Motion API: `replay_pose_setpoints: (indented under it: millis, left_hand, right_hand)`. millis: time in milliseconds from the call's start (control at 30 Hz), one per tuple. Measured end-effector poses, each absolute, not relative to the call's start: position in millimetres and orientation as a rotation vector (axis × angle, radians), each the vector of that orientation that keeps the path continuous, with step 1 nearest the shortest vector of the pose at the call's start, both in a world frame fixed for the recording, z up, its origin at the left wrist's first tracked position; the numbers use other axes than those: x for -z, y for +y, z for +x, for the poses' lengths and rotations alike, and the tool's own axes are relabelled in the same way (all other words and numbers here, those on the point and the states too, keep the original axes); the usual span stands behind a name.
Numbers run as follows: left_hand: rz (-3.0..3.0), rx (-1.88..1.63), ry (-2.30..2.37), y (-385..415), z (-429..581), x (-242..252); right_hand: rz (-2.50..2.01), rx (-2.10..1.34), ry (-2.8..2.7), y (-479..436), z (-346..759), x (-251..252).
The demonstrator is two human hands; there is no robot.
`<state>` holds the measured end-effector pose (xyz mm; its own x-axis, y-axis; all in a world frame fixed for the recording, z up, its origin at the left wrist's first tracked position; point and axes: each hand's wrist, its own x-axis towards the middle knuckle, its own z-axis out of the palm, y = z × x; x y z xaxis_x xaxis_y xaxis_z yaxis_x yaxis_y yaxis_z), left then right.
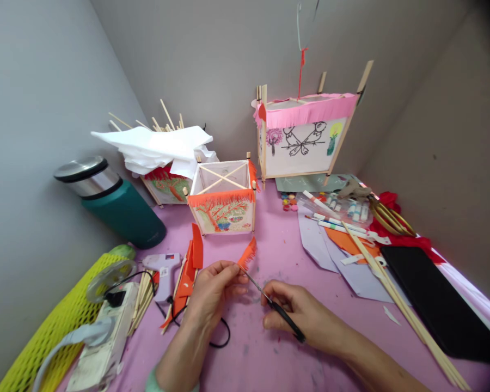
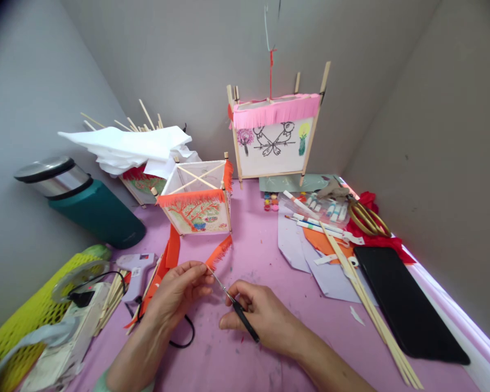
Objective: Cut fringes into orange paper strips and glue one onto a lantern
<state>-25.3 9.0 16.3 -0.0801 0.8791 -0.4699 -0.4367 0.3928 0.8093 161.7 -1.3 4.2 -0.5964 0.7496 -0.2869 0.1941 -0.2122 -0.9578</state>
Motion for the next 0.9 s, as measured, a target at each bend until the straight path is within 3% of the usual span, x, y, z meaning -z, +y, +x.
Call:
replay_pose_setpoints:
  millis: [900]
  left_hand:
    - [0.510, -1.212, 1.211, 7.7, -23.9, -15.7]
  right_hand:
    - [-1.129, -1.764, -1.688, -0.3, 160.1, -7.0]
